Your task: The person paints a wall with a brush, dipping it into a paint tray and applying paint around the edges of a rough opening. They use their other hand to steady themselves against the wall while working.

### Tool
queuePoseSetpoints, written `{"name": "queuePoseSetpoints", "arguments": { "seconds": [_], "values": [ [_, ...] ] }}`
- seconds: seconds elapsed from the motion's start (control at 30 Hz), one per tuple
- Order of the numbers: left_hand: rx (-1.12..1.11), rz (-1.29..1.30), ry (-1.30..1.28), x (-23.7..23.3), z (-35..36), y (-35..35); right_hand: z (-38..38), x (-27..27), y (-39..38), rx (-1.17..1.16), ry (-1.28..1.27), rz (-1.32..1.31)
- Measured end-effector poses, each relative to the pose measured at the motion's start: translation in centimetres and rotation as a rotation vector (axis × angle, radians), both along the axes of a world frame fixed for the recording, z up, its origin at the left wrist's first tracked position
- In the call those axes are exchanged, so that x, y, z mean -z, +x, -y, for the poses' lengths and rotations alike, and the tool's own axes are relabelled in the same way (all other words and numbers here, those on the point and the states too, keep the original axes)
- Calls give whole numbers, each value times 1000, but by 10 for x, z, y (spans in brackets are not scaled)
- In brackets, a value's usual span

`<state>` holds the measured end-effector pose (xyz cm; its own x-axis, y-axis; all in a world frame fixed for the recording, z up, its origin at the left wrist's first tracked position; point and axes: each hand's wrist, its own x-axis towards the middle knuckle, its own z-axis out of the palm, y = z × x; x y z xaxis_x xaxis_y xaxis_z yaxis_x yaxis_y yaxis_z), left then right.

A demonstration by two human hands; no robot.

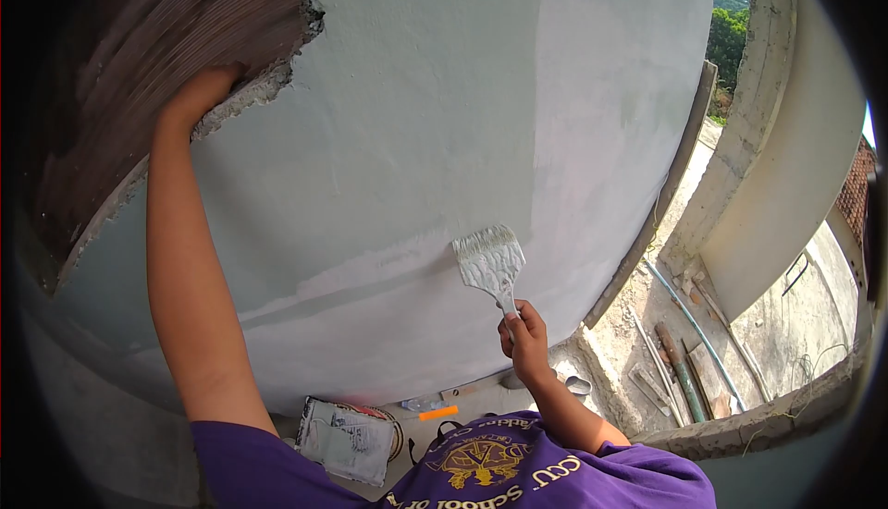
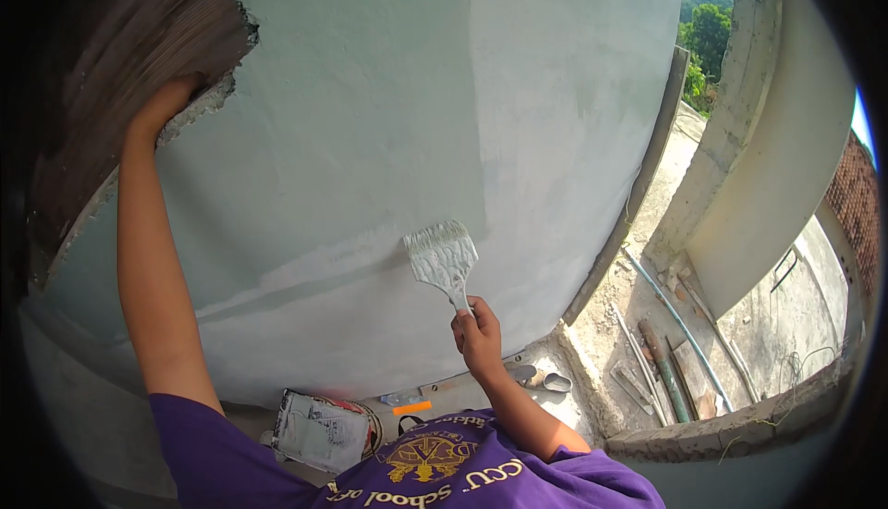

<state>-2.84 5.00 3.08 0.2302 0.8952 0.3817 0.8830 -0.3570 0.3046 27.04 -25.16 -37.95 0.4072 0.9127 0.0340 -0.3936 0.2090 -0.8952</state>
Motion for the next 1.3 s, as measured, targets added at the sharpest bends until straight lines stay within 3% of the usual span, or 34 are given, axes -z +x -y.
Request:
{"name": "queuePoseSetpoints", "arguments": {
  "seconds": [0.17, 0.27, 0.57, 0.83, 1.1, 1.3],
  "values": [
    [15, 97, -124, 0, 4, 2, -5, -29, 4, -4, 105, 7],
    [-5, 18, -1, 2, 6, 4, -16, -43, 4, 15, 154, 30],
    [-43, 39, 16, 2, 4, 5, 3, 7, -1, -8, 22, -19],
    [25, 49, -12, 3, 13, 7, -17, -49, 3, -26, 137, -9],
    [13, 16, 2, 1, 10, 5, 6, 4, 2, -59, -67, -46],
    [25, 103, -52, 3, 7, 6, 1, -27, 3, -57, 28, -4]
  ]
}}
